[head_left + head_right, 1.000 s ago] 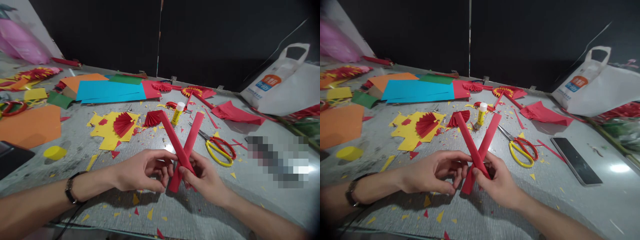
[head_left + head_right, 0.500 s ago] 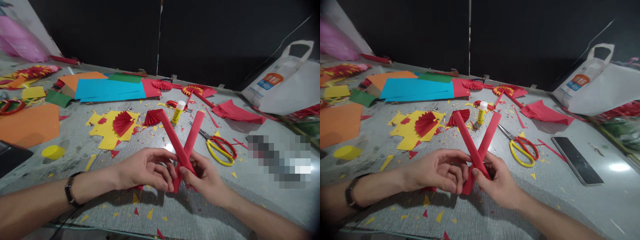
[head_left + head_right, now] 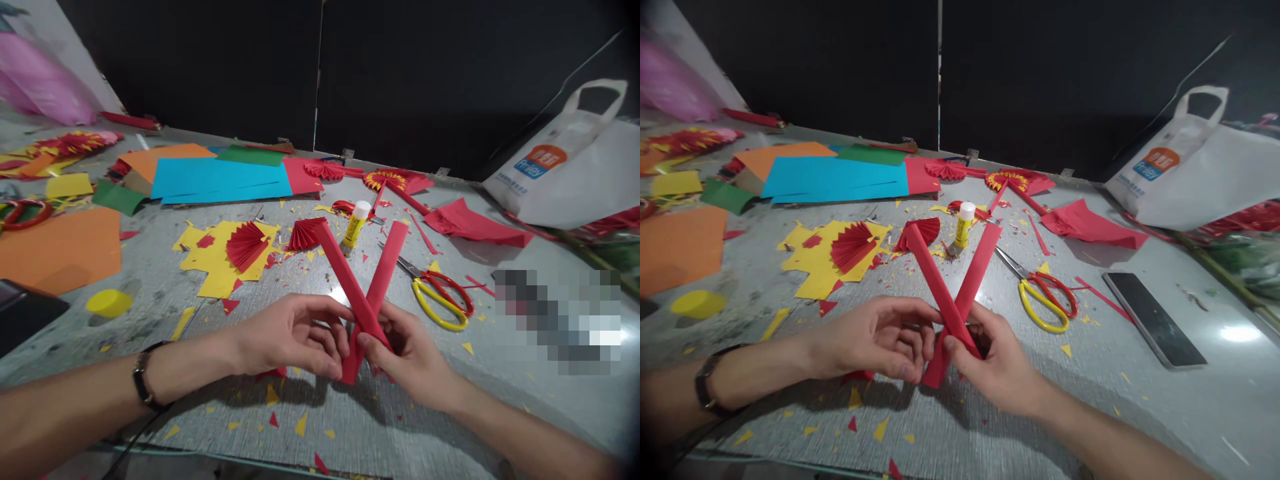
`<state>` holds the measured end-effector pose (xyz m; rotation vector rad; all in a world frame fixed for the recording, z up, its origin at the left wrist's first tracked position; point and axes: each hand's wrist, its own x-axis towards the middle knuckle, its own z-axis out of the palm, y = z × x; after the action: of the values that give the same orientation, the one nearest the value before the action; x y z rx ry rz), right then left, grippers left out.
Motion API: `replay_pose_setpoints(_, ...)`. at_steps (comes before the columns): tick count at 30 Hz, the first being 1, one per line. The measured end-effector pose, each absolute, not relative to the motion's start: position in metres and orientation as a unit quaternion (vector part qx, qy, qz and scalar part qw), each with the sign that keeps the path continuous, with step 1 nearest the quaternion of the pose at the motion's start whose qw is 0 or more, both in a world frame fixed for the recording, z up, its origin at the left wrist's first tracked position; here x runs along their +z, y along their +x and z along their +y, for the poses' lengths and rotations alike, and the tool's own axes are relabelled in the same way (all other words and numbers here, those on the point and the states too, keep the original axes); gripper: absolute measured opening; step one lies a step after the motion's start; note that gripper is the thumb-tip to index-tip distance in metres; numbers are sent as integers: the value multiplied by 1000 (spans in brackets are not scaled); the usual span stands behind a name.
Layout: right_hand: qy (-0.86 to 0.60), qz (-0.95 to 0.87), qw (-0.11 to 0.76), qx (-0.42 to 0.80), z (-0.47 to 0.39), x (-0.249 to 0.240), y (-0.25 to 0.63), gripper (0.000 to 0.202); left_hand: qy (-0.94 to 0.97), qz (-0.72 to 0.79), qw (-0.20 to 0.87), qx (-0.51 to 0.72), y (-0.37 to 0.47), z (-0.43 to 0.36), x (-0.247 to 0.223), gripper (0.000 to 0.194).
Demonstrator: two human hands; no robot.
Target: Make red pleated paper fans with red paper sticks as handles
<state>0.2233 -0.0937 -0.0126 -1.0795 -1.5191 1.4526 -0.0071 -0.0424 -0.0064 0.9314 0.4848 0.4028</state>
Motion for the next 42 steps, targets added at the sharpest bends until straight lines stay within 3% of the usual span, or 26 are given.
replay_pose_setpoints(10, -435, -597, 368, 565, -93, -15, 224, 24, 474, 235, 830, 175, -8, -43, -6, 61)
replay_pose_setpoints(21, -424, -602, 368, 567, -94, -14, 225, 21, 472, 215, 835, 183, -6, -45, -4, 51)
replay_pose_setpoints(42, -427, -613, 370, 552, -94, -14, 225, 20, 523, 220, 800, 194, -9, -46, -8, 56)
